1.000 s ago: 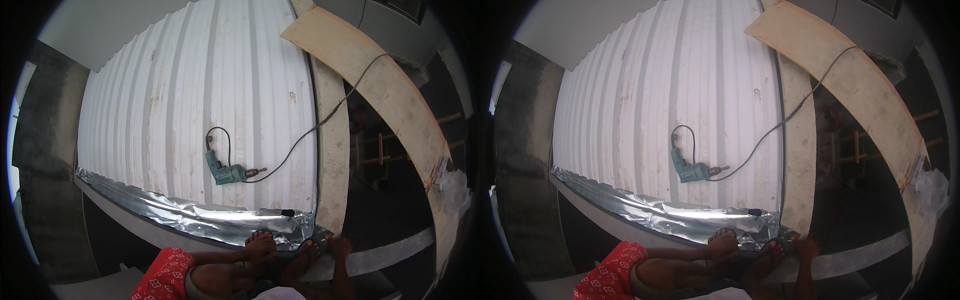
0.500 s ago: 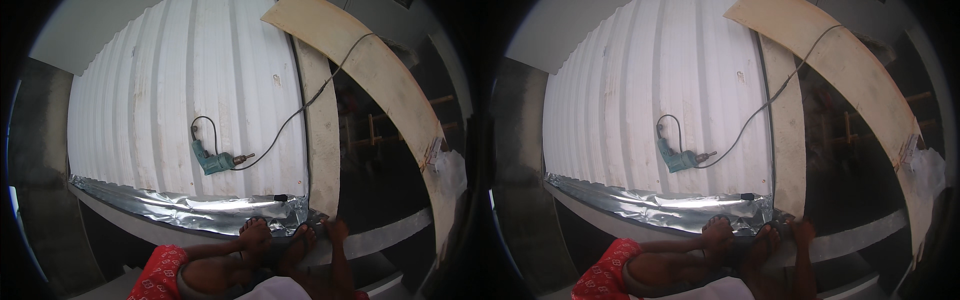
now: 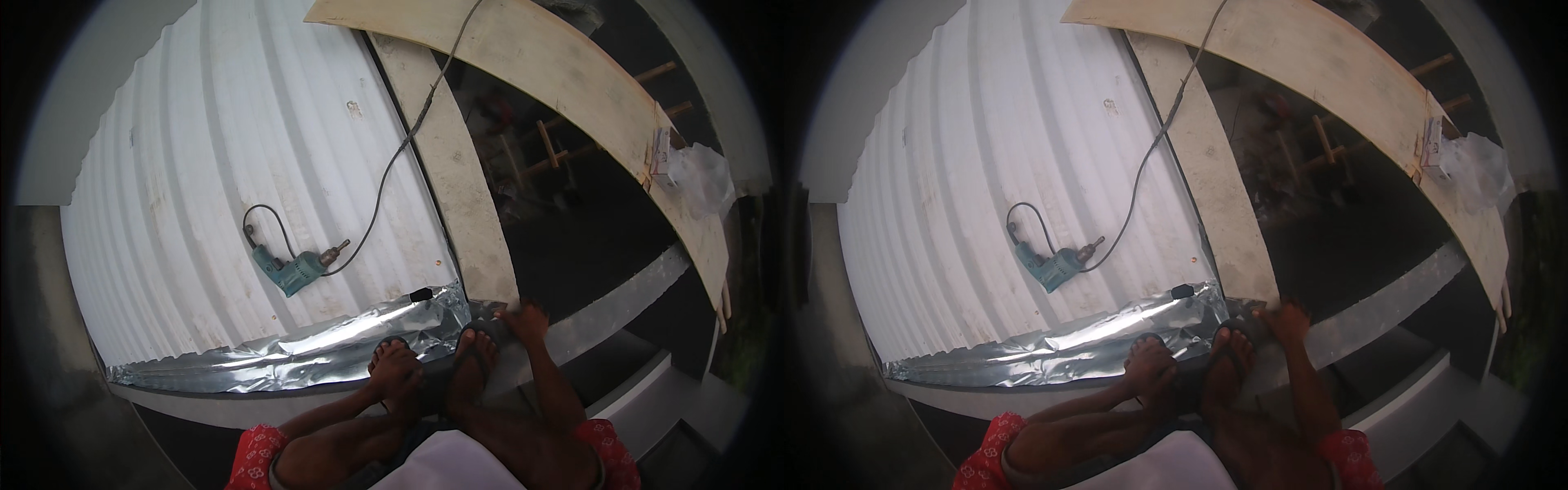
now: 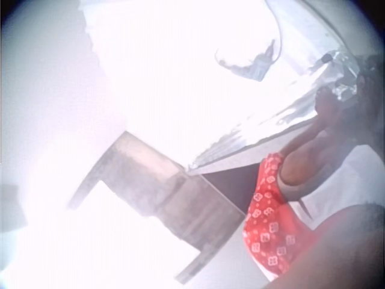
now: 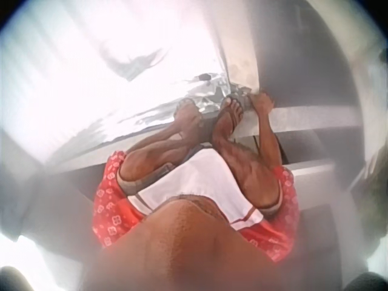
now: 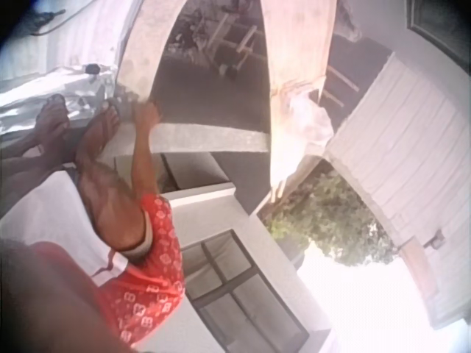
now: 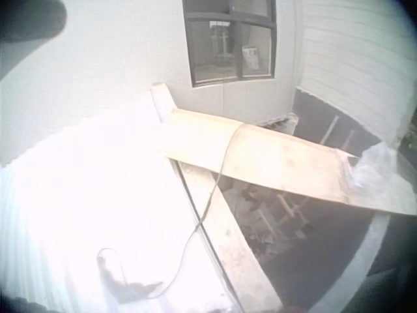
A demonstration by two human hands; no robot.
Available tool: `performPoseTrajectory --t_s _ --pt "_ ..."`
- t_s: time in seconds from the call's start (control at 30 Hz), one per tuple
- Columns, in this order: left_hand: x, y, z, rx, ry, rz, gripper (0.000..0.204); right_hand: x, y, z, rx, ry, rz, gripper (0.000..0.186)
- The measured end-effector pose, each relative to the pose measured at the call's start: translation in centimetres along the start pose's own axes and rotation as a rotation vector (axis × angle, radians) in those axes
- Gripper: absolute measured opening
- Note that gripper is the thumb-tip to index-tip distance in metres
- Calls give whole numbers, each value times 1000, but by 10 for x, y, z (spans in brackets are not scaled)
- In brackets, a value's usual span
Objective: The person uses a drill to make holes in a metal roof sheet and structural support, then applies sealant tape and secures metal flashing to the edge.
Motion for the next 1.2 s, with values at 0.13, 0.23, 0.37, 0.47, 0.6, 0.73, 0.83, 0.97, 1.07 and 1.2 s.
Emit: performPoseTrajectory --t_s 0.13,0.23,0.37,0.47,0.6,0.73,0.83,0.97,1.07,1.2 --pt "2 1 -4 14 8 10 26 1 2 -2 -75 27 -32 92" --pt "1 -1 -3 26 -9 -5 25 0 -1 -6 -43 30 -38 92" --pt "1 -1 -2 32 -15 -7 24 0 0 -4 1 27 -34 92" --pt "1 -2 -1 26 -11 2 25 -1 0 -4 11 41 -63 92" --pt "1 -5 2 36 -11 16 25 -2 -3 -7 4 42 -67 93" --pt "-1 -5 1 23 -11 9 25 -3 2 -3 13 49 -67 93" --pt "2 -5 0 33 10 22 24 -2 -3 -8 21 49 -61 93" --pt "1 -5 1 36 21 16 23 -3 -1 -5 -3 45 -61 94" --pt "2 -3 -2 40 29 24 23 -3 -1 -6 8 49 -90 94" --pt "1 0 -5 41 12 21 23 -3 3 -3 15 47 -82 95"
Point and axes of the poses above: each hand's wrist, its own x-axis away from the middle knuckle, its own y-axis out of the palm, z = x × y, the point moved 6 cm from there along -x, towards the middle knuckle, and after that the axes turned 15 degrees about -y, right-handed, at the moved point
